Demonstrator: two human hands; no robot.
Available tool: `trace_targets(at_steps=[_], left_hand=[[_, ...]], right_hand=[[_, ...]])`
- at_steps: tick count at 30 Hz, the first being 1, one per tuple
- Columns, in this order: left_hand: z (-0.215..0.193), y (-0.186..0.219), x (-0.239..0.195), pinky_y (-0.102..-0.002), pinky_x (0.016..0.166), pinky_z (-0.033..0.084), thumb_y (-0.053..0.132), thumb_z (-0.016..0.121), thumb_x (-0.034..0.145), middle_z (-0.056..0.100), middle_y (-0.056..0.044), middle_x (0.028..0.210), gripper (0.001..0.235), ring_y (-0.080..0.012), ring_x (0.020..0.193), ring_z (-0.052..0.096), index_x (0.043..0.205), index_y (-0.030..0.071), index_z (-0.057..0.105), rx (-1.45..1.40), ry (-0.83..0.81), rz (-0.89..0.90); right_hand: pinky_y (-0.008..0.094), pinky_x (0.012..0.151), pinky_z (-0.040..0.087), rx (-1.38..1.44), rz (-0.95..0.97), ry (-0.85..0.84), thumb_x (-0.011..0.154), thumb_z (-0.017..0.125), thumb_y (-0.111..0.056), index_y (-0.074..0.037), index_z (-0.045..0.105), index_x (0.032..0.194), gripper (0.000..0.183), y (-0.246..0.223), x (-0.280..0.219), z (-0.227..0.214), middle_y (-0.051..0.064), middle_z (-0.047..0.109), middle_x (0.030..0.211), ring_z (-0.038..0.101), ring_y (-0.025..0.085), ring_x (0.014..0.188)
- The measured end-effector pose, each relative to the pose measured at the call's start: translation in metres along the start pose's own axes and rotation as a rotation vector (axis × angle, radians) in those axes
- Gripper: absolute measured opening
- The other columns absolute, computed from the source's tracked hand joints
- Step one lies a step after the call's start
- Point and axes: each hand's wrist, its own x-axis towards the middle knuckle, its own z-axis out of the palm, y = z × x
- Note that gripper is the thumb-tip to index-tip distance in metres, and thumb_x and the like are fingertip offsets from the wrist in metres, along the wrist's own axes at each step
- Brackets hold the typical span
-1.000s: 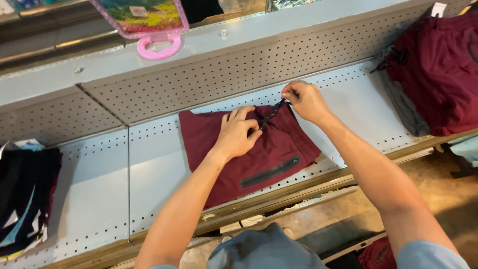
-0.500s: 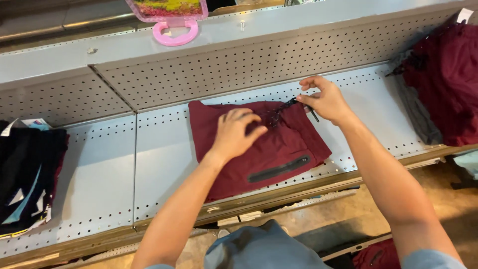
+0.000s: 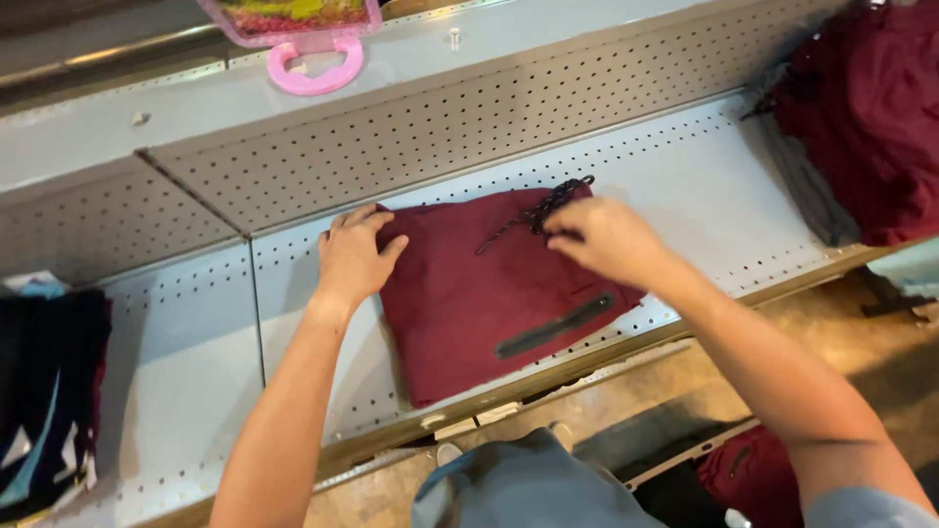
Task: Folding a pair of maroon shorts and placing them on a retail shelf.
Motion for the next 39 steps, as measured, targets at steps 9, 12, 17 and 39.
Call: trace_targets(at_steps=[9,12,17,39], left_hand=[[-0.027,0.066,0.016,-0.054,0.102,0.049,0.056,0.067,0.095,0.068,-0.024,0.127,0.067,-0.0424,0.119,0.064,0.133,0.001,0.066,-0.269,0.162,0.4],[-0.004,0.085,0.051,-0.059,0.108,0.044,0.068,0.061,0.093,0.065,-0.033,0.13,0.088,-0.0485,0.125,0.06,0.139,-0.008,0.057,-0.273,-0.191,0.383],[-0.002,0.109,0.088,-0.054,0.102,0.049,0.067,0.077,0.075,0.073,-0.025,0.117,0.079,-0.0438,0.12,0.065,0.117,0.0,0.073,-0.339,-0.52,0.329],[-0.084,0.482,0.059,-0.023,0.065,0.059,0.035,0.07,0.086,0.074,-0.01,0.099,0.059,-0.0131,0.078,0.069,0.125,-0.008,0.061,-1.343,-0.312,0.529]], right_hand=[[0.043,0.082,0.062,-0.355,0.949,0.075,0.093,0.051,-0.081,-0.013,0.079,0.105,0.075,-0.042,-0.116,0.007,0.009,0.078,0.1,0.076,0.033,0.096],[0.041,0.077,0.062,-0.477,0.926,0.087,0.085,0.061,-0.082,-0.001,0.079,0.09,0.083,-0.046,-0.1,0.036,0.021,0.076,0.098,0.077,0.037,0.092],[0.054,0.085,0.059,-0.056,1.008,0.135,0.08,0.075,-0.061,0.001,0.066,0.113,0.071,-0.05,-0.086,0.045,0.029,0.071,0.105,0.072,0.047,0.101],[0.015,0.091,0.055,0.347,0.401,0.912,0.12,0.066,-0.01,-0.005,0.064,0.142,0.023,0.201,-0.211,-0.286,-0.001,0.069,0.129,0.064,0.005,0.103]])
